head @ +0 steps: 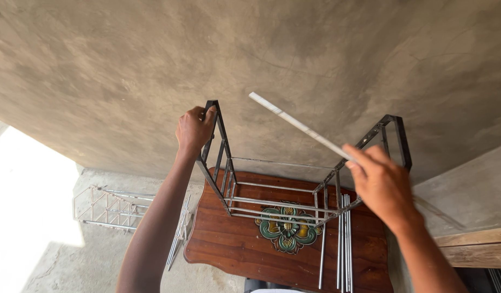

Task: The person inserts metal rods into a metal rack frame placed on a wooden table. They repeatedly pick up rods, align them with the frame, and push them into place. The person continues this process for several rods, stacking the remaining rods on the table.

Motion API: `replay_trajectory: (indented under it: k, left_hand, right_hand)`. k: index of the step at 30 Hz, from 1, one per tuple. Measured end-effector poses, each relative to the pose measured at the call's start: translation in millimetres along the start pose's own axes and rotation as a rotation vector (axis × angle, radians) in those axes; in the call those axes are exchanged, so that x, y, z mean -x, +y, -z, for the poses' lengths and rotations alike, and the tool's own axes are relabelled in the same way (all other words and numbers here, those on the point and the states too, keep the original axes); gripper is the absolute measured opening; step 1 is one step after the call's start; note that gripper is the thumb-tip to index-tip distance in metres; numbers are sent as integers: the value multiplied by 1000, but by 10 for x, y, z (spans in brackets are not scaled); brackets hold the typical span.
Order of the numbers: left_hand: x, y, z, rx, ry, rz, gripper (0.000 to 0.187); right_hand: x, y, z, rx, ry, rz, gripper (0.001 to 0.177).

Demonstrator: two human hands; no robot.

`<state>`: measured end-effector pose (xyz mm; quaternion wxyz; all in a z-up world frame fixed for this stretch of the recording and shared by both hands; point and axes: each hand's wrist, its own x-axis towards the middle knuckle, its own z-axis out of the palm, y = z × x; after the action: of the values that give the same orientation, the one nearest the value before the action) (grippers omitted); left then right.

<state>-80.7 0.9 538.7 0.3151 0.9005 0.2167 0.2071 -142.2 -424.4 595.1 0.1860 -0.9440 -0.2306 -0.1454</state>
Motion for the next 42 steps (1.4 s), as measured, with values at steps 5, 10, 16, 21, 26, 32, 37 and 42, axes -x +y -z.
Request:
replay_trajectory:
  k: [5, 10, 16, 21, 26, 32, 37, 42]
  left_hand:
    - [-33, -173, 49, 203, -45, -34, 44]
    - [80, -514, 24, 607, -112, 88, 46]
    - [796, -965, -59, 677, 79, -22, 38]
    - [1365, -963, -181, 542, 65, -182, 40]
    - [1460, -818, -241, 535, 111, -191, 39]
    - [1455, -793, -257, 494, 125, -144, 35]
    - [1470, -772, -225, 464, 113, -103, 32]
    - [1452, -811, -239, 432, 130, -162, 31]
  right_hand:
    - [34, -67, -504, -135, -147, 36, 28]
    - [96, -114, -747, -239, -210, 23, 29]
    - [285, -62, -885, -312, -223, 46, 37]
    - [420, -14, -981, -418, -202, 72, 33]
    - [475, -47, -1049, -420, -180, 89, 33]
    - [481, -30, -1084, -418, -171, 110, 33]
    - [471, -5, -1158, -429, -168, 139, 32]
    - [432, -9, -1145, -394, -119, 194, 32]
